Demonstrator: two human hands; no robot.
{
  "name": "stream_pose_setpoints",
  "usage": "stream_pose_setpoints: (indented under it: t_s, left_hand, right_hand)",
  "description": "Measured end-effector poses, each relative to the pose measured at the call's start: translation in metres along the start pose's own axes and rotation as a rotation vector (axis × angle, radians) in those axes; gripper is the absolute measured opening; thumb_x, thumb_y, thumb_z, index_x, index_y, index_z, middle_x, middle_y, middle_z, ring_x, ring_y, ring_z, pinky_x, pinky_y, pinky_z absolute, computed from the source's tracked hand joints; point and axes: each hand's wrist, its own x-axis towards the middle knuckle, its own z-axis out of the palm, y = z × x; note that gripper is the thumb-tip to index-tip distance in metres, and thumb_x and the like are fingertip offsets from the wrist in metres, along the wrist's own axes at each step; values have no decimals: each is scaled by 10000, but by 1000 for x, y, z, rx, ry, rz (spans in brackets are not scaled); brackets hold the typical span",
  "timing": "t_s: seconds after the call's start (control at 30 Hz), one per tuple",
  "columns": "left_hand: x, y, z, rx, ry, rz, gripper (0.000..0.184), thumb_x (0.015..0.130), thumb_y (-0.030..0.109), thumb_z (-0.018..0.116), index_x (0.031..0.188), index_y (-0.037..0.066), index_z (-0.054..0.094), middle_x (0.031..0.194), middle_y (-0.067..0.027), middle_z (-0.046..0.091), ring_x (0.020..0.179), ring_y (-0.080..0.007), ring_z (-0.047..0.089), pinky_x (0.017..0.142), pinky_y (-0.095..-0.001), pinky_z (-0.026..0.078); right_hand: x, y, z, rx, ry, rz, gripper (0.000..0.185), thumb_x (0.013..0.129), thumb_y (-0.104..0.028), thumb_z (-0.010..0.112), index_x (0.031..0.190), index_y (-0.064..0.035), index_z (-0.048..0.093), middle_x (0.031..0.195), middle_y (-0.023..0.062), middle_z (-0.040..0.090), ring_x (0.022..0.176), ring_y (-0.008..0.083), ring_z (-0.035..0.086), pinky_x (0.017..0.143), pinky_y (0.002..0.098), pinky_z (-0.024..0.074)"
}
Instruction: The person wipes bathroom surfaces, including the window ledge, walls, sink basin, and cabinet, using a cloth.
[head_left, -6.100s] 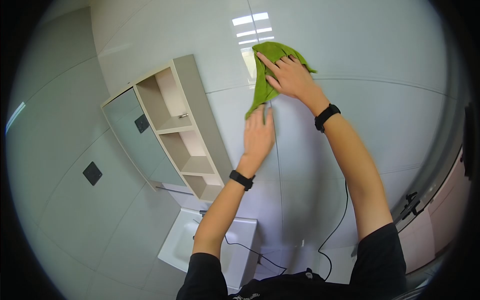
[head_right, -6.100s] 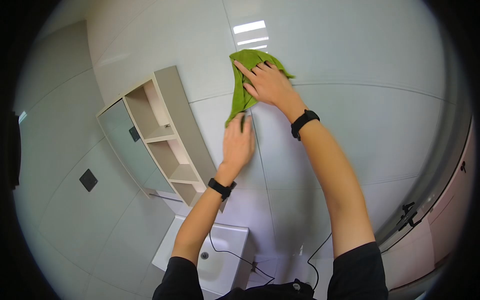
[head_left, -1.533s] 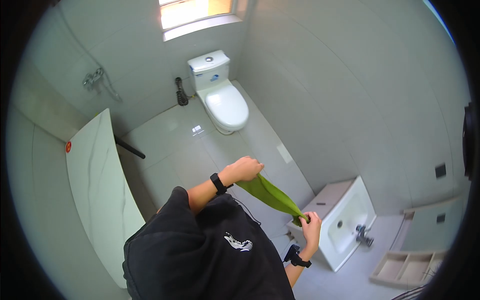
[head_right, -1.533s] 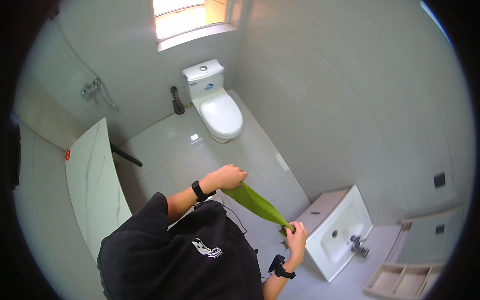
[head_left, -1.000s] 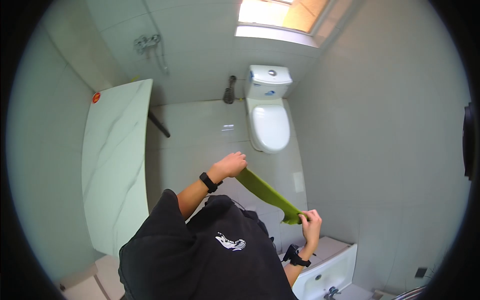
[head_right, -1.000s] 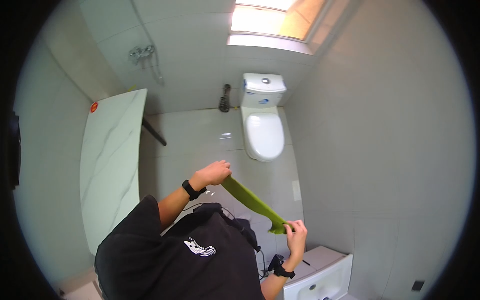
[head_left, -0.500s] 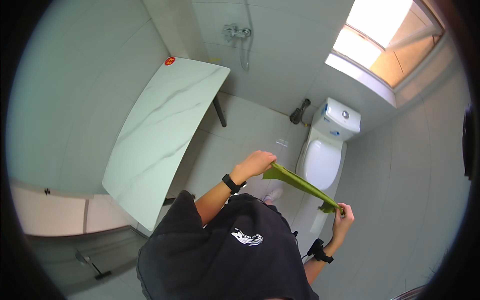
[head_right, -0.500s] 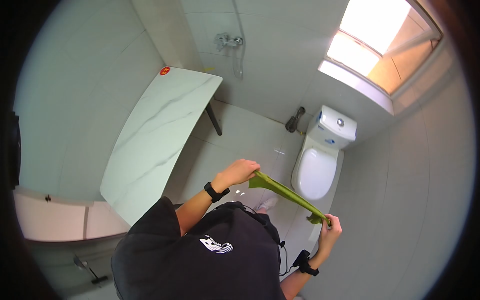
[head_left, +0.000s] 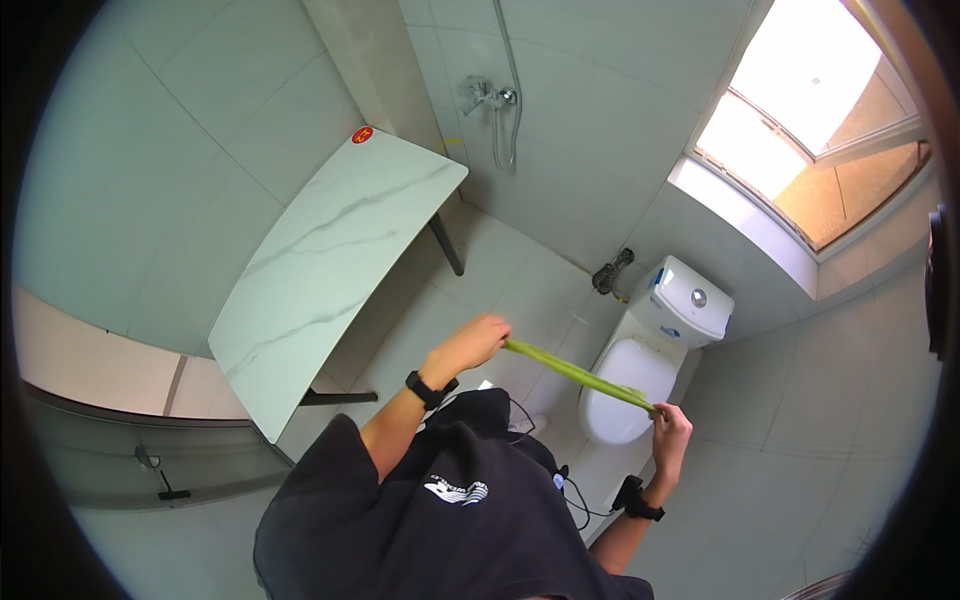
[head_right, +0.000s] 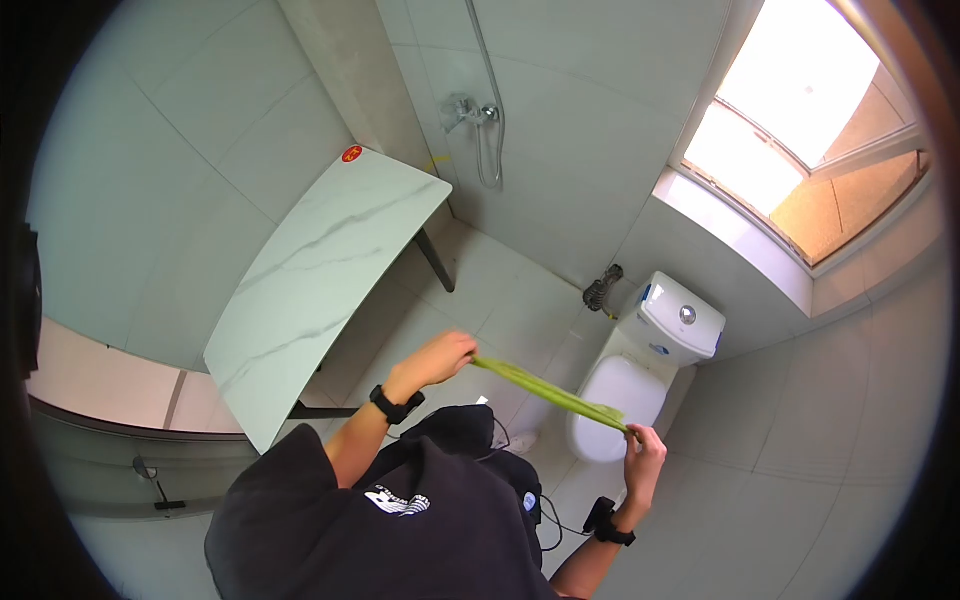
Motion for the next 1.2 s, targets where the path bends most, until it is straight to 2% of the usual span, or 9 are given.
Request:
stream_pose_setpoints:
  t_s: [0.13,0.23,0.37,0.47,0.57,0.7,0.8,0.93,1.2]
  left_hand:
    - [14,-4,-2,-22,47,-26,122,858,68,688,961,31,635,956,-140,634,938,-370,625,795,-463,513]
    - [67,-10,-10,-15,31,-24,138,847,69,698,951,36,615,941,-139,626,924,-371,622,781,-464,510]
    - [138,-14,-44,-3,43,5,155,841,77,704,942,42,592,939,-134,625,909,-371,619,769,-464,506]
    - [195,-35,-70,-23,-26,100,162,847,105,705,928,43,579,937,-137,626,899,-370,616,765,-466,500]
    - [266,-58,-92,-59,-128,240,154,863,121,684,916,39,566,919,-139,614,903,-365,607,770,-468,492]
    - [353,-74,-122,-108,-86,438,115,838,38,627,924,28,550,914,-143,597,903,-364,605,778,-465,495]
    - [398,-88,-130,-131,-53,498,201,840,12,621,1033,24,564,955,-143,597,902,-363,602,768,-445,498]
    - [415,-112,-128,-60,-119,492,175,834,27,616,1007,23,640,986,-130,618,920,-346,621,787,-436,513]
    - [446,-125,-173,-133,-213,391,110,828,49,631,937,38,618,878,-123,627,814,-352,619,719,-449,493]
  right_hand:
    - [37,-5,3,-25,4,-125,100,842,36,708,938,8,699,890,130,653,758,265,675,704,345,553]
    - [76,-25,-3,188,13,9,120,820,47,726,935,22,702,882,116,638,759,212,669,670,310,569]
    - [137,-39,0,287,54,-11,154,798,57,759,942,32,708,877,103,636,766,181,663,681,274,587]
    - [163,-48,3,206,174,-5,120,846,53,732,963,44,706,911,74,617,801,138,638,653,241,534]
    - [186,-69,-4,72,303,126,104,874,37,714,977,32,714,940,76,636,820,143,643,689,251,545]
    - [212,-89,22,15,476,299,107,894,27,684,994,5,716,927,103,658,846,203,662,740,312,569]
    - [243,-87,39,-36,484,344,109,901,22,669,1005,1,689,926,103,652,832,203,657,734,313,568]
    - [259,-82,54,-80,454,432,81,903,32,655,978,2,666,909,105,642,819,206,658,717,312,572]
    - [326,-61,56,-55,483,492,98,854,40,716,894,18,630,840,88,648,731,172,662,684,292,569]
